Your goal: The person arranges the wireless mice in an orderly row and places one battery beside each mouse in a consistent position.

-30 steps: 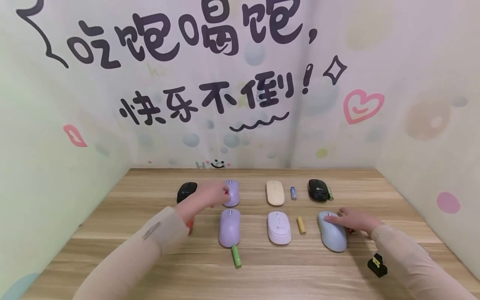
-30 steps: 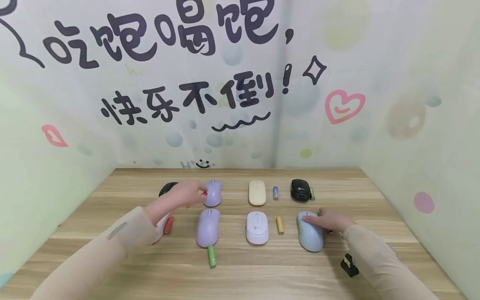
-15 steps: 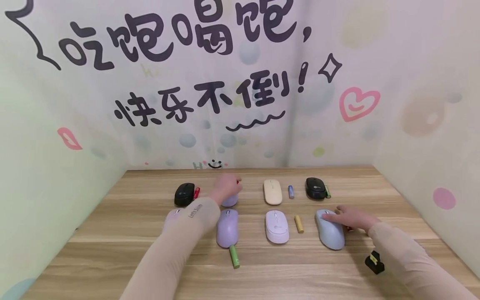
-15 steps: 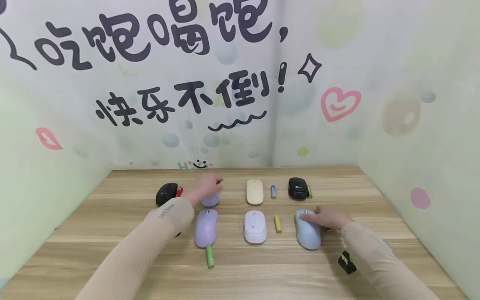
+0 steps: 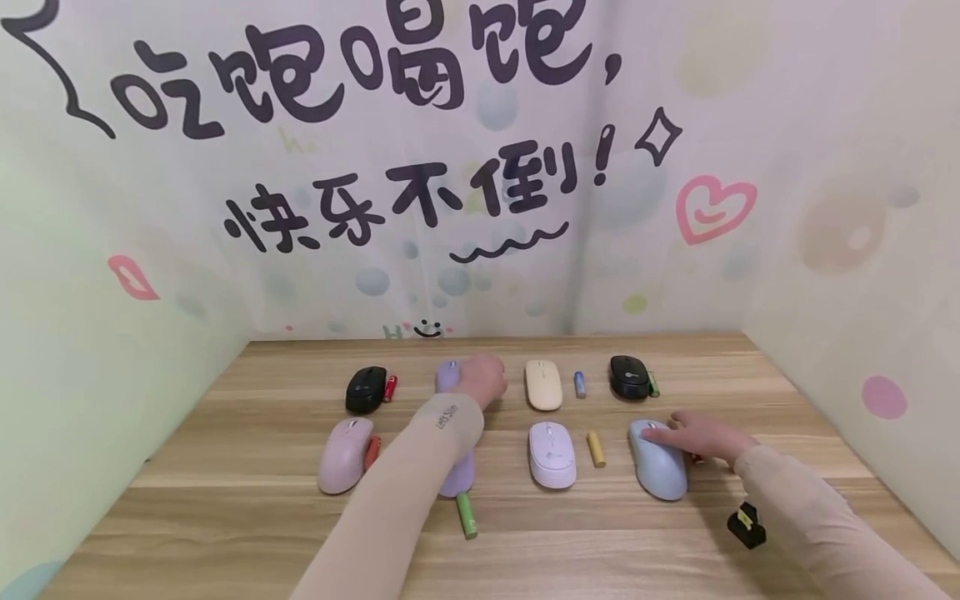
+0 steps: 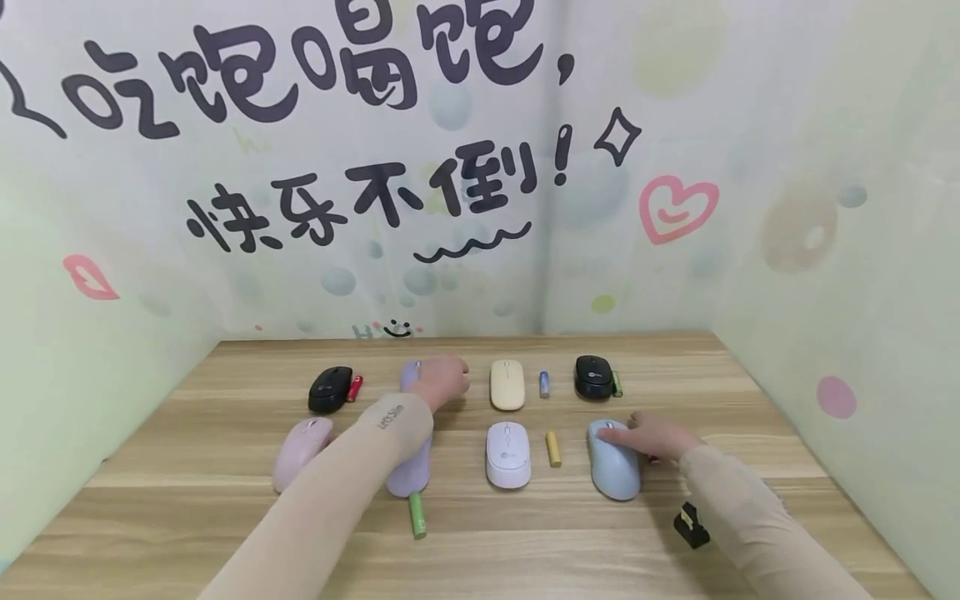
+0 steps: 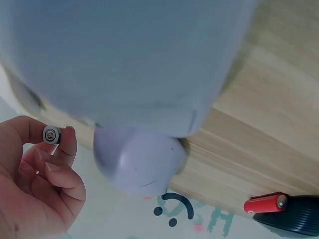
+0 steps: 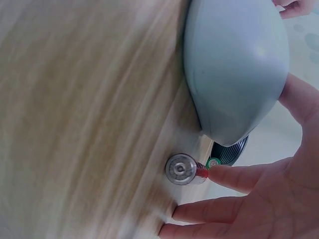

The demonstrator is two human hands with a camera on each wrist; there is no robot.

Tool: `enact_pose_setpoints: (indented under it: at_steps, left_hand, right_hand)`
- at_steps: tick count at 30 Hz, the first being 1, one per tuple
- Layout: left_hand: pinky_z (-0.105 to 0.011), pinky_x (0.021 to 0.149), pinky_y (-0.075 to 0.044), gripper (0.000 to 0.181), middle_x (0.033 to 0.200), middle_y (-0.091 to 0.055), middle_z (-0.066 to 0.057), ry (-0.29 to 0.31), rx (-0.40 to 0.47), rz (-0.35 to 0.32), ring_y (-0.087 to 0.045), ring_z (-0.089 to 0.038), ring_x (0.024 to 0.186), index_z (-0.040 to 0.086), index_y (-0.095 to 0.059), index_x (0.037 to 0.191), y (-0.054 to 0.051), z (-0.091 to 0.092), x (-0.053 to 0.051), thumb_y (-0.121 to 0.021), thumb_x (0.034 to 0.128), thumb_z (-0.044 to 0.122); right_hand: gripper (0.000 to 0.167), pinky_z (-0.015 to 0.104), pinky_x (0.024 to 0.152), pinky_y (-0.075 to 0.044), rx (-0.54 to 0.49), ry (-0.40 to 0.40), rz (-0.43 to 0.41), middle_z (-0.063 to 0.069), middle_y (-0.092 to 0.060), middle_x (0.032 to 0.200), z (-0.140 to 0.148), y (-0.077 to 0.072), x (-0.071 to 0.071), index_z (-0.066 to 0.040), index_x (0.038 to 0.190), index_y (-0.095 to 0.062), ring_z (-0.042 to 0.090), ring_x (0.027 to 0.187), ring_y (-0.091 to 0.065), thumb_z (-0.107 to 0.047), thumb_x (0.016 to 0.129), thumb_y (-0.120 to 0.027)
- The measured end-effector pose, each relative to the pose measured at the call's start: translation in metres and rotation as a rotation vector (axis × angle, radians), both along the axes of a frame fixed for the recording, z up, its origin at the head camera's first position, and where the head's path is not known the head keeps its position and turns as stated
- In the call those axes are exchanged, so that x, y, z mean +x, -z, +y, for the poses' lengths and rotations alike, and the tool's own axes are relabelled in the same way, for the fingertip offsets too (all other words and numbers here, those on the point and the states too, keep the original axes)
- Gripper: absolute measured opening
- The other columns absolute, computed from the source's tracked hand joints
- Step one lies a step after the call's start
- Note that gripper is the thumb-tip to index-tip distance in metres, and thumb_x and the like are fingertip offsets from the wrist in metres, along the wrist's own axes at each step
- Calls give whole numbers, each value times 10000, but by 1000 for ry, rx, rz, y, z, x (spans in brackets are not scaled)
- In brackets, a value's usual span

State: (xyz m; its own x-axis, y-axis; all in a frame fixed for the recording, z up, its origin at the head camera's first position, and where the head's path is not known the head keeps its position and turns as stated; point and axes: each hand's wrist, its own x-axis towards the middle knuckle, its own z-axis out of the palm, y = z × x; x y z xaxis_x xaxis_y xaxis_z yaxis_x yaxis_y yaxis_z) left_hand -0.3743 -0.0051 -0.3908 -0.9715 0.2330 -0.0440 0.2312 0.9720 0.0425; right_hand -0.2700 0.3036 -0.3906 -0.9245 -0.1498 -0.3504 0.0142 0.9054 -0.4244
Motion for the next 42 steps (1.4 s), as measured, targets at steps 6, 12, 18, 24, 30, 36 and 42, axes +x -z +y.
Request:
enact_pose_setpoints:
  at_steps: [6,12,18,24,30,36,42]
  left_hand:
    - [-280,537,-470,119,783,-627,-54,-4,-29,-11,-572,-164,663,72,-642,852,7,3,-1,-565,864,162]
    - [-274,556,-473,128,830,-637,-68,12,-17,-63,-567,-170,688,52,-650,849,10,0,-3,-591,850,165]
    - [-313,672,-491,83,913,-647,-102,-26,101,-114,-575,-207,768,27,-644,832,9,-3,-6,-614,816,103]
    - [-319,691,-500,185,975,-644,-116,-6,90,-106,-592,-220,829,15,-635,998,9,-5,-5,-557,869,123]
    - [-336,574,-474,167,814,-603,-66,84,49,-45,-556,-191,674,92,-597,947,-4,-14,0,-435,922,130]
    - [-343,780,-500,318,1116,-617,-114,164,176,-28,-586,-202,855,50,-534,1219,-37,-27,17,-425,923,93]
    - [-299,623,-482,183,900,-647,-60,256,82,-50,-576,-180,750,74,-626,1017,-49,-39,71,-546,856,111]
  right_hand:
    - [958,572,882,-380,-12,8,-4,403,-349,1295,-1,-1,1,212,1309,-257,531,1152,-390,-600,849,-472]
    - [960,570,888,-377,-22,14,-7,406,-338,1300,-2,-2,2,216,1309,-251,530,1157,-386,-597,850,-475]
    - [954,563,876,-389,-6,6,1,406,-357,1285,-1,-1,1,215,1303,-266,508,1129,-427,-600,850,-469]
    - [949,555,872,-395,-8,4,2,407,-365,1278,-1,0,1,216,1299,-272,502,1122,-436,-597,852,-471]
    - [954,570,879,-385,-35,15,-14,415,-333,1295,-1,-1,1,219,1308,-243,533,1146,-395,-591,858,-466]
    - [952,567,874,-390,-28,14,-22,415,-338,1291,-1,-2,1,218,1308,-244,527,1139,-406,-593,859,-462]
    - [953,561,864,-398,-16,13,-21,412,-355,1281,-2,-4,2,214,1308,-252,507,1121,-434,-599,856,-462]
